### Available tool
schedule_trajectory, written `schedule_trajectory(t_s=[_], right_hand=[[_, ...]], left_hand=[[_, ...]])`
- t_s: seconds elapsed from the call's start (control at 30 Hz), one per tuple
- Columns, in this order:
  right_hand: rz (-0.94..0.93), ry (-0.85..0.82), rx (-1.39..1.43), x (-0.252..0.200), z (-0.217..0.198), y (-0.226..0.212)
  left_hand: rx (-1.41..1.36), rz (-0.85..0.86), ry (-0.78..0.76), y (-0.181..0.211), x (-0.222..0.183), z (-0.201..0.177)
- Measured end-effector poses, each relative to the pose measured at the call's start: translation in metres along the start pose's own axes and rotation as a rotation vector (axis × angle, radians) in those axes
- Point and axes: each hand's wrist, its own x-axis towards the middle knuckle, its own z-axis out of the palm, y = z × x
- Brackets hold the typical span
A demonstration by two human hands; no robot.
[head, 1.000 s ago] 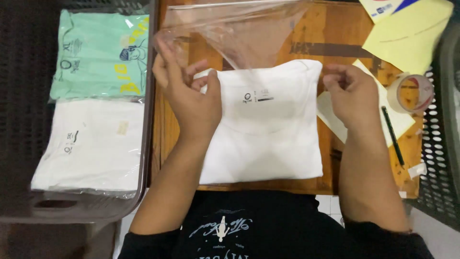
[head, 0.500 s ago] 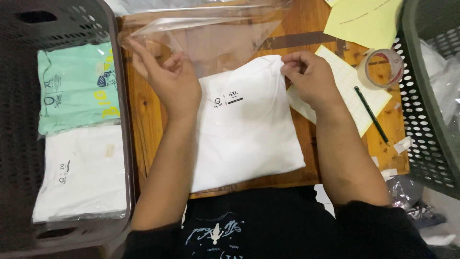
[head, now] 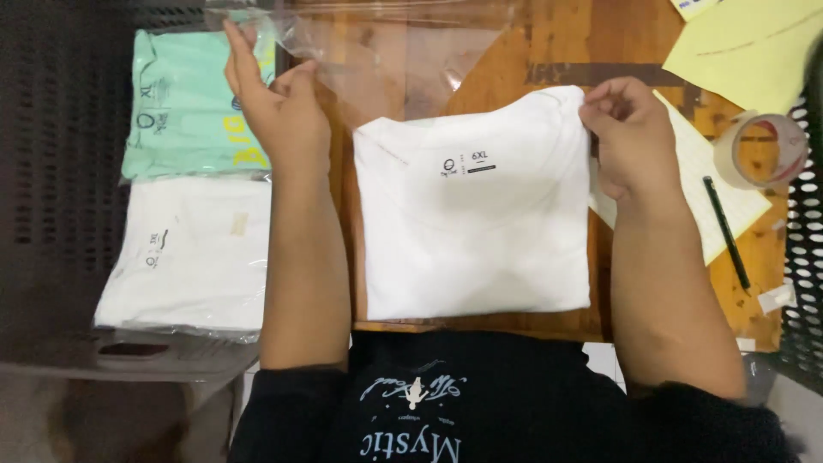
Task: Folding a white t-shirt and placing it into a clear plastic bag for packaging.
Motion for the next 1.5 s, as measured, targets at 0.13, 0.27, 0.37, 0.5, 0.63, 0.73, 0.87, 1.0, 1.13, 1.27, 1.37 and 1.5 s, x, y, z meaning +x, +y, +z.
schedule_trajectory(t_s=[0.13,0.27,0.37,0.5,0.63,0.73,0.87,1.0,1.13,1.27,1.37,1.5], right_hand=[[0.009,0.109,-0.053,0.006,0.011,0.013],[-0.040,0.090,-0.298,0.002,0.017,0.006],[0.028,0.044,-0.425,0.003,0.020,-0.006],[0.019,-0.053,-0.510,0.003,0.017,-0.017],[-0.002,-0.122,-0.565,0.001,0.016,-0.023],[0.027,-0.090,-0.484,-0.002,0.014,-0.028],[0.007,-0.131,-0.411,-0.003,0.007,-0.037],[0.013,-0.172,-0.395,0.000,0.001,-0.042],[0.069,-0.234,-0.449,0.008,-0.002,-0.044],[-0.001,-0.350,-0.130,0.022,-0.008,-0.015],[0.031,-0.243,-0.111,0.008,-0.008,-0.008],[0.187,-0.162,-0.152,-0.025,-0.011,-0.021]], left_hand=[[0.037,-0.082,0.042,0.008,-0.011,0.002],[0.037,0.002,0.008,-0.002,-0.013,0.001],[0.057,0.036,-0.013,-0.002,-0.015,-0.001],[0.073,-0.005,-0.018,0.003,-0.016,-0.004],[0.082,0.013,-0.037,0.001,-0.017,-0.006],[0.116,0.031,-0.056,-0.001,-0.018,-0.006],[0.090,0.049,-0.068,-0.004,-0.018,-0.007],[0.096,0.068,-0.040,-0.011,-0.016,-0.007],[0.109,0.049,-0.035,-0.007,-0.017,-0.006],[0.292,-0.042,-0.145,0.001,-0.016,-0.008],[0.521,-0.150,-0.239,0.015,-0.016,-0.007],[0.431,-0.106,-0.252,0.035,-0.028,0.009]])
